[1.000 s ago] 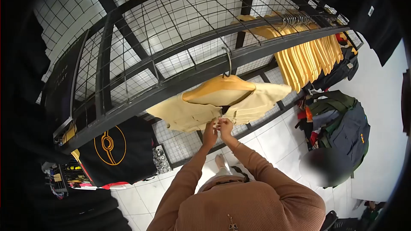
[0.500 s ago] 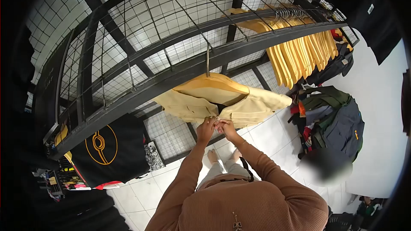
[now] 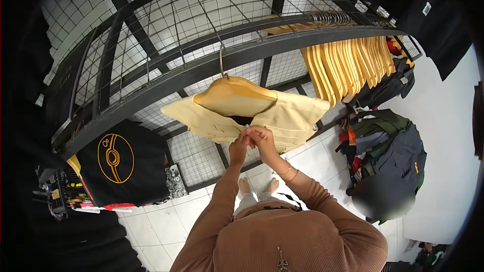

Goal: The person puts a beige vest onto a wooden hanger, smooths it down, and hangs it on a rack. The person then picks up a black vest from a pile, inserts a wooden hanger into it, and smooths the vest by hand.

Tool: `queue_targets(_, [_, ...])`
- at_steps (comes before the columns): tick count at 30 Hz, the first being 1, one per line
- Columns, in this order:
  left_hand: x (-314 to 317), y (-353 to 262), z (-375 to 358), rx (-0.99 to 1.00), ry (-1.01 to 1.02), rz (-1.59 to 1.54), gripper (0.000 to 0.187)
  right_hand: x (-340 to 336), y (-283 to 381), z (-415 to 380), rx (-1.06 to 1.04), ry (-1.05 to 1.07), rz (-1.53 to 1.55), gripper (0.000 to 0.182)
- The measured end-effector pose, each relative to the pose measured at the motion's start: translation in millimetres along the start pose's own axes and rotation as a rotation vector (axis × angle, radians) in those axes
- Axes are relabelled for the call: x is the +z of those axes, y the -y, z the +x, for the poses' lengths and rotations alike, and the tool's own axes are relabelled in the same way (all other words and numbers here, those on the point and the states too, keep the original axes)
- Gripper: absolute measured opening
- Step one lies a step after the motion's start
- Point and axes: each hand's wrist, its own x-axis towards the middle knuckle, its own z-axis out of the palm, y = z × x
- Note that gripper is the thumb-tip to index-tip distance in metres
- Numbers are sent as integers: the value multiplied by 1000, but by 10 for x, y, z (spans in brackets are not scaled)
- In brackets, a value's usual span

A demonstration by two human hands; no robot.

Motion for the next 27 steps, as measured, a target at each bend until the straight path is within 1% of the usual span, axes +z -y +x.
queue_targets(1, [7,10,25,1,-15,6,17,-1,28,11,-11,12,3,17])
queue_targets(4, [58,89,-98,-39,-17,-196,19,-21,76,-94,109,124,-2,16])
queue_targets(5, [8,83,-159,-44,-31,-191,19,-22,142,-149,105,140,0,16])
queue_targets(7, [-125,89,-215,0,-204,-329,22,-89,339,-241,-25,103,-106,14])
queue_targets(8, [-248,85,-190,28,-296,-396,24,-122,487,-259,-96,87,-156,14])
queue_targets(9, [-456,63,-170,1,-418,-376,26,-189,679,-275,-297,35,-338,17])
queue_targets(10, [-761,3,-189,-28,-540,-356,28,-284,897,-305,-499,-21,-513,22])
queue_targets(12, [-1482,-92,-150,-16,-746,-320,38,-477,1369,-276,-730,-179,-829,30])
queue_targets(14, [-2147,-57,-36,70,-882,-118,51,-533,1738,-90,-992,-221,-1004,39])
queue_targets(15, [-2505,-114,16,138,-879,27,56,-526,1788,25,-989,-213,-993,39])
queue_targets(16, [-2816,-201,60,209,-867,171,61,-506,1824,123,-968,-122,-1037,40])
queue_targets(17, [-3049,-305,100,211,-861,182,61,-480,1849,197,-947,-35,-1080,41])
queue_targets(18, [-3249,-399,148,234,-847,343,55,-460,1836,275,-943,-42,-1072,41])
queue_targets(19, [-3366,-430,190,261,-834,502,51,-451,1786,380,-866,48,-1096,40])
queue_targets(20, [-3438,-380,228,274,-835,504,51,-440,1731,490,-791,135,-1118,39])
queue_targets(21, [-3520,-294,270,258,-631,375,46,-419,1708,571,-716,220,-1138,39])
queue_targets(22, [-3601,-202,311,240,-425,248,41,-419,1703,626,-720,206,-1136,39])
queue_targets(23, [-3673,-155,357,222,-218,124,37,-432,1715,673,-605,283,-1104,38])
queue_targets(25, [-3752,-106,409,277,-198,91,34,-435,1771,770,-380,411,-1031,36])
queue_targets(26, [-3763,-96,411,315,-170,52,31,-420,1787,816,-382,375,-1031,36])
queue_targets(27, [-3760,-85,414,352,-136,10,29,-408,1787,851,-430,340,-1101,36])
